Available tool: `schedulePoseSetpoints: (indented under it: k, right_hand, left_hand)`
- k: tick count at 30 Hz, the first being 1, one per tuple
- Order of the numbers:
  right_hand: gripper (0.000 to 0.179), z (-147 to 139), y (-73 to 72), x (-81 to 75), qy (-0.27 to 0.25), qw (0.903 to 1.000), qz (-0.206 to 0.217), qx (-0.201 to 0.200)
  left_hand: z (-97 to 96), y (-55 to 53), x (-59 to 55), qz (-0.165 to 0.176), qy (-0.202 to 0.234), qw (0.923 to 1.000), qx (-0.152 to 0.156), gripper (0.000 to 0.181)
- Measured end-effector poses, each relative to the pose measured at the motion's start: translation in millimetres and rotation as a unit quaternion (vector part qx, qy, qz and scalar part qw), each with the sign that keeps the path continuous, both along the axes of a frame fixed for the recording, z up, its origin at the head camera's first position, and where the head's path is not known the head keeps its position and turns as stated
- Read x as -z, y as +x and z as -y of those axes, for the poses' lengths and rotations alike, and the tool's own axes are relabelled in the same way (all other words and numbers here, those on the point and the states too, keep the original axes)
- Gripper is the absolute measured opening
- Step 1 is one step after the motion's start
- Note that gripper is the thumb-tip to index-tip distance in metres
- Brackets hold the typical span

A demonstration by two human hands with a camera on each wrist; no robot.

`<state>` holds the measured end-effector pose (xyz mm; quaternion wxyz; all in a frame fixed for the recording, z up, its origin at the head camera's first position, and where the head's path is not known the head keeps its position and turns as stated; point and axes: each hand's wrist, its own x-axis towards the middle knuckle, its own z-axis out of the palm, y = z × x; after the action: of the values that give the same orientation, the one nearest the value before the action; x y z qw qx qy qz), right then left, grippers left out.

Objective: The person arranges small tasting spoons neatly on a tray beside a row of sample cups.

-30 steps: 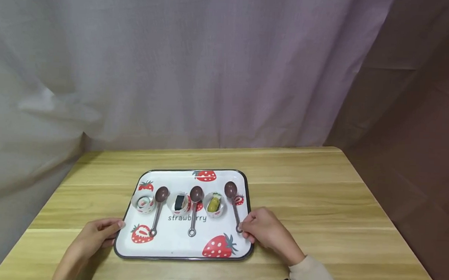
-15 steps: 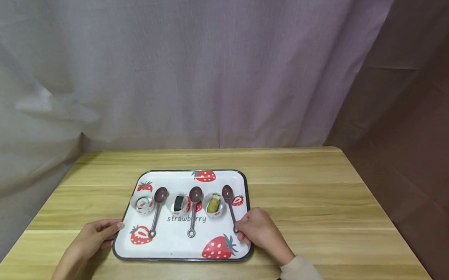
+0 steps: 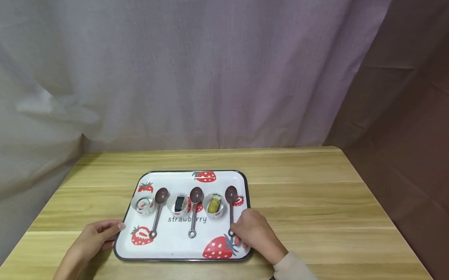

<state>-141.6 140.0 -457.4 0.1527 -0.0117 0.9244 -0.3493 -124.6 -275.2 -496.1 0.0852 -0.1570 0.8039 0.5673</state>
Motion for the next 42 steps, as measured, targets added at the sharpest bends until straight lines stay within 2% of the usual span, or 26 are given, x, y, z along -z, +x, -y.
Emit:
schedulePoseSetpoints:
  k: [4, 10, 15, 21, 25, 34, 42]
  right_hand:
    - [0.037, 0, -0.7, 1.7, 0.005, 1.0000, 0.004, -0.003]
    - [0.023, 0, -2.1, 4.1, 0.001, 1.0000, -0.010, 0.000]
    - [0.018, -2, -2.0, 3.4, 0.009, 0.9995, -0.027, -0.014]
    - [0.017, -4, -0.7, 3.6, 0.017, 0.9992, -0.032, -0.016]
    - [0.016, -1, 0.1, 4.2, 0.039, 0.9973, -0.056, -0.027]
    - [0.018, 2, 3.6, 1.9, 0.091, 0.9923, -0.077, -0.034]
    - [0.017, 3, 8.7, 3.3, 0.081, 0.9930, -0.081, -0.026]
  left_hand:
    - [-0.2, 1.2, 0.0, -0.003, 0.001, 1.0000, 0.000, 0.038]
    - [-1.0, 0.8, 0.1, -0.005, 0.001, 1.0000, -0.005, 0.039]
    - [-3.3, -0.4, 2.3, -0.001, 0.003, 0.9999, -0.011, 0.039]
    - [-4.0, -3.4, 2.2, -0.001, 0.004, 0.9999, -0.010, 0.038]
    - [-1.9, -3.7, 2.1, 0.003, 0.003, 0.9999, -0.013, 0.036]
    - [-4.9, -4.0, 0.0, 0.002, 0.001, 0.9999, -0.011, 0.036]
    - [-3.2, -1.9, -1.4, -0.001, -0.010, 0.9999, -0.003, 0.037]
